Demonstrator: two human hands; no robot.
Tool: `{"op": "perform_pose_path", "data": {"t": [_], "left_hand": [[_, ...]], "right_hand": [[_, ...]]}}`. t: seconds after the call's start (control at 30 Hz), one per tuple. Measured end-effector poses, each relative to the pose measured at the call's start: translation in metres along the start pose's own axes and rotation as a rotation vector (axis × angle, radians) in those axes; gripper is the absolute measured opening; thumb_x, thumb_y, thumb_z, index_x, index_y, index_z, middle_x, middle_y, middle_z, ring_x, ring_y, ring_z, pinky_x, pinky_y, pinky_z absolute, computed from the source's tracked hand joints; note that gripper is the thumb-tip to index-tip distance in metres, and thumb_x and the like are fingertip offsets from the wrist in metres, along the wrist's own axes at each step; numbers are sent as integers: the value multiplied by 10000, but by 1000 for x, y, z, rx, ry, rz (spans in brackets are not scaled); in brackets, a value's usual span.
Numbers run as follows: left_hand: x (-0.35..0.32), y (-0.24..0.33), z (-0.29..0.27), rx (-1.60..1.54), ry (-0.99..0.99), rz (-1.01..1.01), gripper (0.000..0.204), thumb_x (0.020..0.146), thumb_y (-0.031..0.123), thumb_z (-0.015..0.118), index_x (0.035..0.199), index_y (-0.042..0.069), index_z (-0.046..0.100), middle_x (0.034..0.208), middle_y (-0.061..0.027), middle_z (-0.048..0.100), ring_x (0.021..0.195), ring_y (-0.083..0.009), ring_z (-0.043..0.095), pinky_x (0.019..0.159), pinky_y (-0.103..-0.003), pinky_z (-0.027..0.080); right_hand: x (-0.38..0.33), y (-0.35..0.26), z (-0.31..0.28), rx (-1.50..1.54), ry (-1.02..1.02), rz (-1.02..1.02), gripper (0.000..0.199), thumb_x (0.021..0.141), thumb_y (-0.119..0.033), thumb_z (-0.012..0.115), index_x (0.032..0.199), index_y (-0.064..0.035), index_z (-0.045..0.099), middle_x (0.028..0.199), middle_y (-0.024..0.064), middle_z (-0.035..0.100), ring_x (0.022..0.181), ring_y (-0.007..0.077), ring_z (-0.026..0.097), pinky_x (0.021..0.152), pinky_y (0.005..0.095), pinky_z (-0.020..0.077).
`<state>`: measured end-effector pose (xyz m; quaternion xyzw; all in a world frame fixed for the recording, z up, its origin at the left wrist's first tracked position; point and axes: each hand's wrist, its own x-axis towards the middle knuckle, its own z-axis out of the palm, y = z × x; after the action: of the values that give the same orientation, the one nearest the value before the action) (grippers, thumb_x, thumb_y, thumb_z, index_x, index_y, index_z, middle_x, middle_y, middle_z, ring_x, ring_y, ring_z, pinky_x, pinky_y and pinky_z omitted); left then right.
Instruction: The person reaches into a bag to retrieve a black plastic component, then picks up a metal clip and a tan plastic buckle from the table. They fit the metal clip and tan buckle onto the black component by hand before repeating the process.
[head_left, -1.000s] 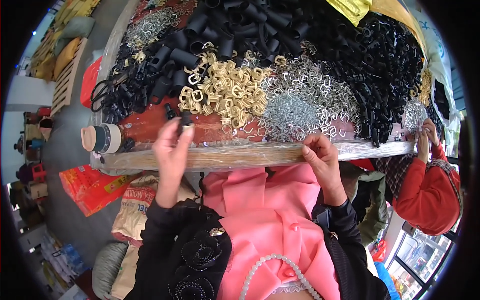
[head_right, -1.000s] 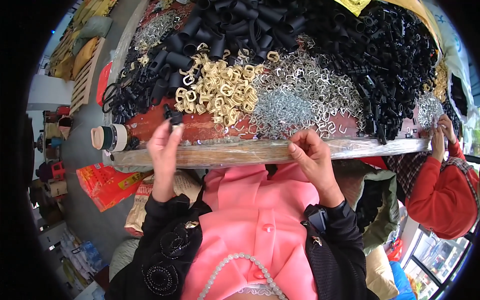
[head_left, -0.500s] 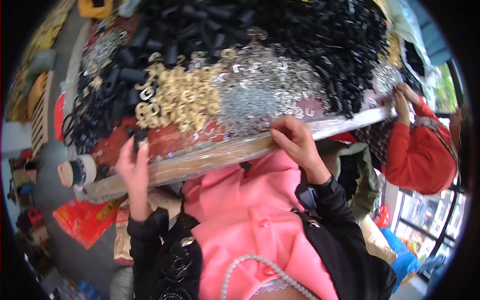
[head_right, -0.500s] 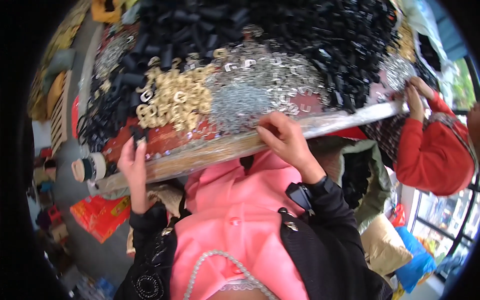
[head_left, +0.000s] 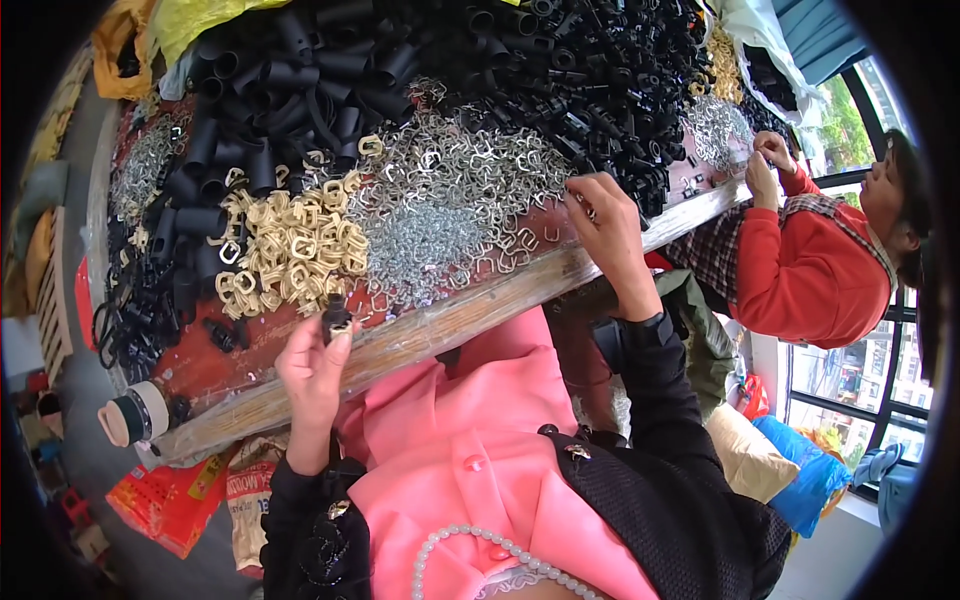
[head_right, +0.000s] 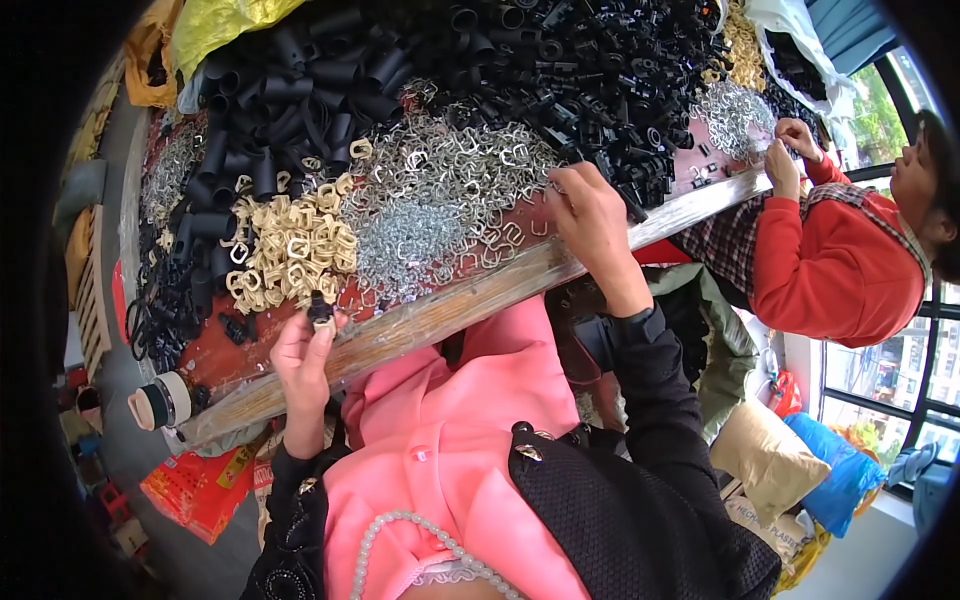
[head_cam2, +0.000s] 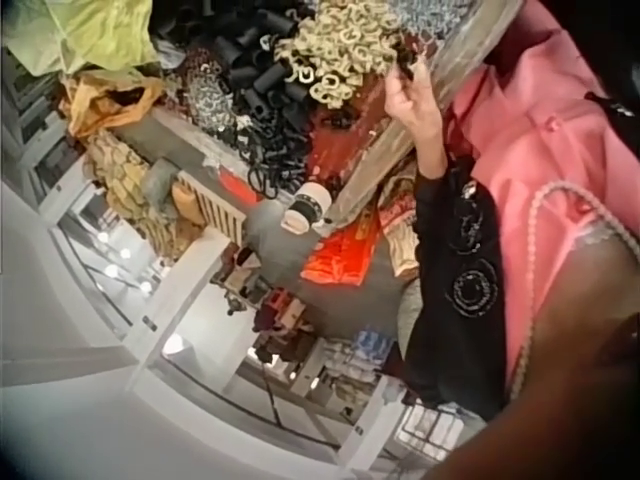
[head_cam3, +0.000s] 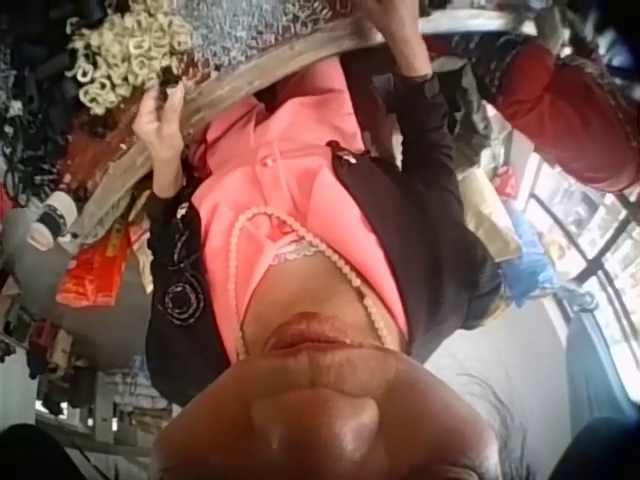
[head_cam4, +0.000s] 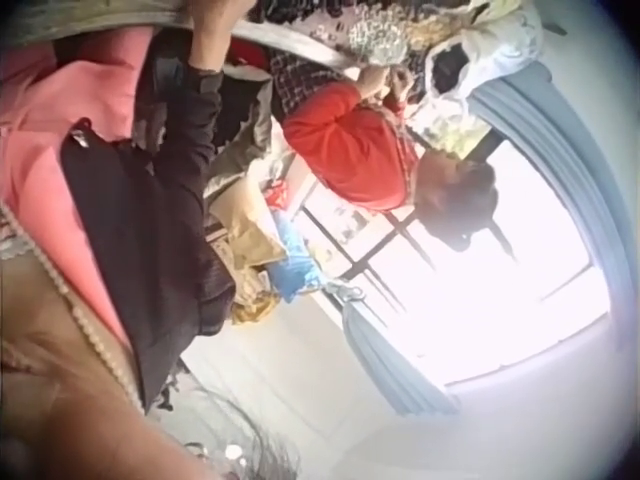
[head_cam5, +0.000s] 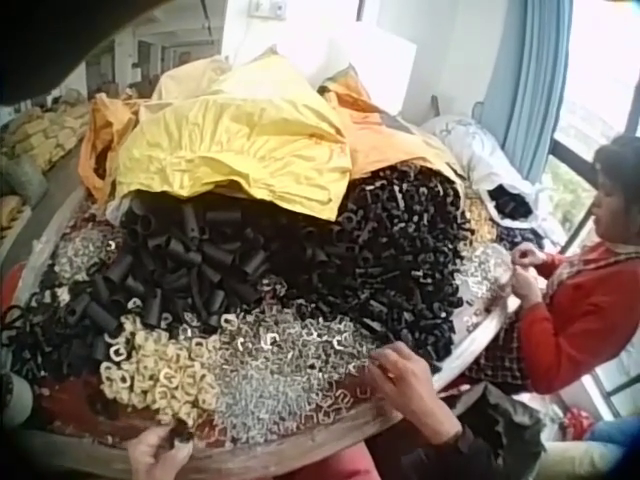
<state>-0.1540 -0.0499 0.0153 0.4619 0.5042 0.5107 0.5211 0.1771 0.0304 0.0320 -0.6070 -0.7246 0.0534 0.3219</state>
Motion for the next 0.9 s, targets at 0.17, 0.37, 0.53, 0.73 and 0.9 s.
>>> {"op": "perform_pose_path", "data": {"t": [0.17,0.37,0.53,0.73,0.9], "left_hand": [[6,-11,2,-17,-59,-16,213,788,66,539,967,-47,521,864,-89,586,792,-138,557,756,-270,432],[8,-4,7,-49,-82,-20,214,786,60,541,969,-47,518,871,-84,579,785,-134,553,750,-264,433],[6,-6,4,-37,-83,-30,218,785,59,542,973,-46,514,870,-78,577,783,-131,552,739,-261,436],[6,-4,5,-136,-18,-105,230,789,65,534,987,-49,508,871,-81,579,766,-131,565,710,-246,446],[18,19,29,-169,-69,-177,262,778,76,555,1002,-55,513,881,-94,587,743,-142,577,675,-234,459]], "right_hand": [[56,-11,24,-141,-5,-323,119,724,-91,559,836,-52,573,789,73,554,706,250,531,599,339,411],[98,17,74,-562,-67,-250,98,721,-145,562,787,-71,562,711,59,518,735,250,513,609,350,398],[95,10,71,-421,-31,-243,106,710,-146,572,778,-71,539,695,69,502,737,260,509,606,361,404],[63,-7,43,344,-137,49,122,790,-134,553,774,-21,509,666,22,513,632,130,506,560,252,406],[20,-51,14,1024,-488,238,151,833,-134,528,780,6,511,668,-12,507,604,47,457,554,179,383]]}}
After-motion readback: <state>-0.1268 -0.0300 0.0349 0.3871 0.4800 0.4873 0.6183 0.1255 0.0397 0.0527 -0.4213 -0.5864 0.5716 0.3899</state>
